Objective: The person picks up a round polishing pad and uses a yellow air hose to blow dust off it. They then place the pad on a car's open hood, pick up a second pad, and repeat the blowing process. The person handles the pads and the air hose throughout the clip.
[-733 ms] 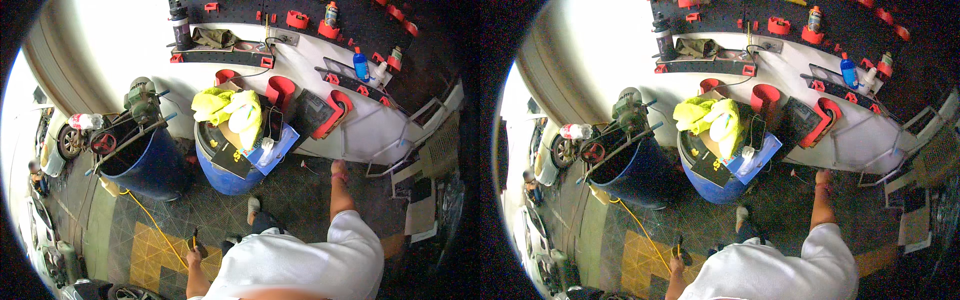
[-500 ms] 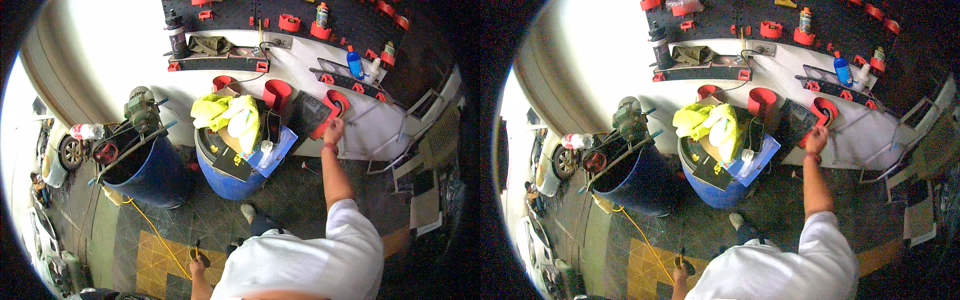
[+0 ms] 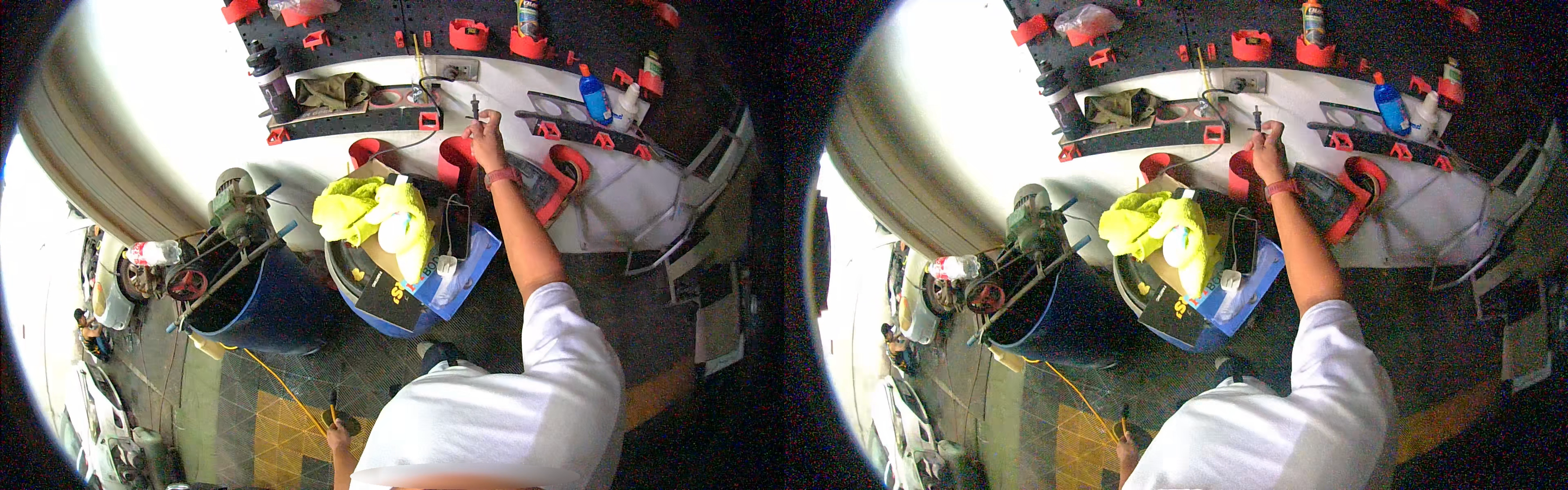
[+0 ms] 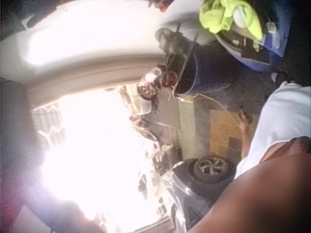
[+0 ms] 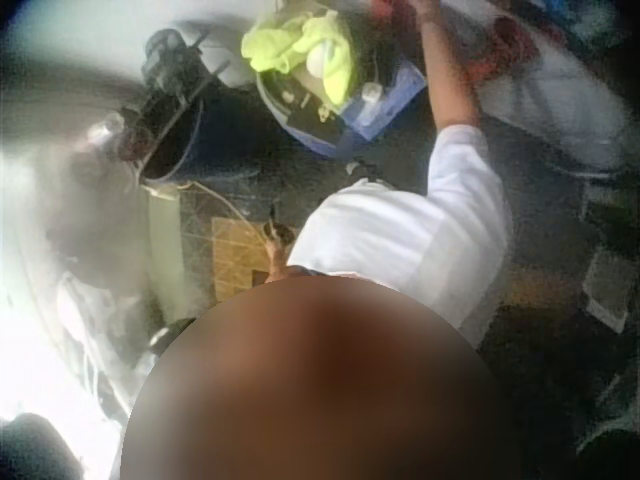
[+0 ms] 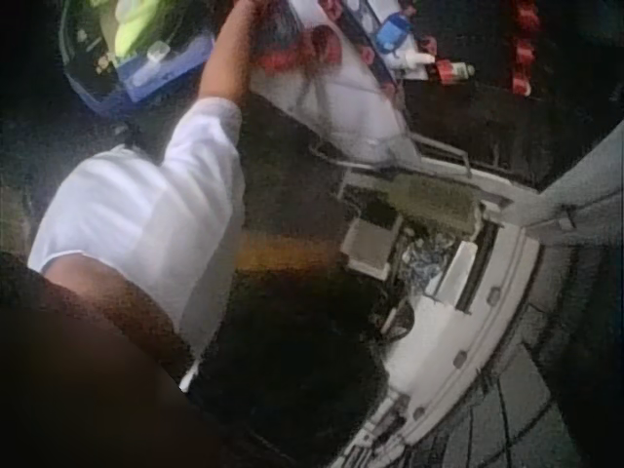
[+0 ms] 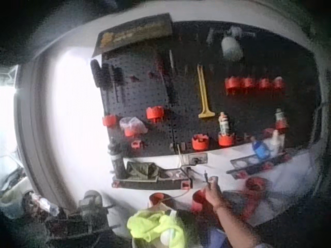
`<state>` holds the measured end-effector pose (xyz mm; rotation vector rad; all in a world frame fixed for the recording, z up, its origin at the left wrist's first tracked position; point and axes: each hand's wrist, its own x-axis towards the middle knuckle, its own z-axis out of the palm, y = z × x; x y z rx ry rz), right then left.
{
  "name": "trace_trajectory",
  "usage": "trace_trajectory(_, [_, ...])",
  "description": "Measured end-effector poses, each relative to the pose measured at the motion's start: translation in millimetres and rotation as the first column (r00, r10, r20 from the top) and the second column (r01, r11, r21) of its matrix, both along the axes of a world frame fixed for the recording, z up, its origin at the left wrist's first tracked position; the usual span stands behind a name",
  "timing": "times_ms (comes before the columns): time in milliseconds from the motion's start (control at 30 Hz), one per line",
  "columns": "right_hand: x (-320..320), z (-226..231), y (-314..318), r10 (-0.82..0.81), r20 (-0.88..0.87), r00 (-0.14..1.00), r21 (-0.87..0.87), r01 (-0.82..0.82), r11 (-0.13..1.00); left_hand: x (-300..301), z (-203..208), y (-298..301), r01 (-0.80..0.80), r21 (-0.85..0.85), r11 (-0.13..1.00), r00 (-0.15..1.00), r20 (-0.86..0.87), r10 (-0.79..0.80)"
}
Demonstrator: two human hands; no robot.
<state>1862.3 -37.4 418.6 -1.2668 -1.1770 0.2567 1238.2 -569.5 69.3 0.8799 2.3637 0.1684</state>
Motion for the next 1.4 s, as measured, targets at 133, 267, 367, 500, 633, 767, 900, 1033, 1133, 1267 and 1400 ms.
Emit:
trace_trajectory(133, [-12.2, 22.1, 13.9, -0.238, 0.051, 0.970, 0.192, 0.225, 0.955, 16.3, 4.9, 23.3, 0.039, 0.085, 0.996, 0.999, -0.010, -0.039])
trace_trajectory(267, [-15.6, 37.8, 20.8, -0.214, -0.013, 0.977, 0.135, 0.214, 0.968, 27.0, 6.0, 39.1, 0.052, 0.070, 0.996, 0.998, -0.042, -0.050])
trace_trajectory(367, [-16.9, 38.1, 20.4, 0.149, -0.232, 0.961, -0.088, -0.173, 0.981, 27.5, 6.9, 49.5, 0.063, 0.020, 0.998, 0.997, -0.052, -0.062])
trace_trajectory(500, [-14.0, 31.5, 22.2, 0.357, -0.732, 0.580, 0.155, -0.368, 0.917, 25.4, 6.7, 60.6, 0.060, -0.075, 0.995, 0.998, -0.032, -0.062])
trace_trajectory(633, [-2.0, 27.8, 32.7, 0.331, -0.826, 0.456, 0.146, -0.395, 0.907, 24.9, 5.0, 70.3, -0.013, -0.025, 1.000, 1.000, 0.011, 0.014])
trace_trajectory(767, [20.3, 39.8, 66.4, 0.119, -0.647, 0.753, 0.116, -0.057, 0.992, 22.7, 4.2, 80.5, -0.059, -0.053, 0.997, 0.998, 0.009, 0.059])
trace_trajectory(900, [47.3, 54.3, 103.9, -0.024, -0.589, 0.808, -0.072, -0.023, 0.997, 21.9, 3.5, 86.6, -0.014, -0.073, 0.997, 0.999, -0.052, 0.010])
trace_trajectory(1033, [65.2, 59.2, 127.3, -0.027, -0.536, 0.844, -0.131, -0.052, 0.990, 21.2, 0.5, 91.2, -0.017, -0.022, 1.000, 0.997, -0.081, 0.015])
trace_trajectory(1133, [72.9, 56.7, 140.5, -0.032, -0.551, 0.834, -0.158, -0.067, 0.985, 19.5, 0.0, 92.7, -0.063, -0.017, 0.998, 0.998, -0.014, 0.063])
trace_trajectory(1267, [88.8, 43.9, 162.1, -0.010, -0.567, 0.824, -0.153, -0.093, 0.984, 20.9, -2.1, 94.7, -0.075, 0.021, 0.997, 0.997, 0.009, 0.075])
trace_trajectory(1400, [116.9, 32.8, 201.1, -0.143, -0.506, 0.850, -0.298, -0.017, 0.954, 24.6, -6.3, 98.6, -0.220, -0.114, 0.969, 0.967, 0.106, 0.232])
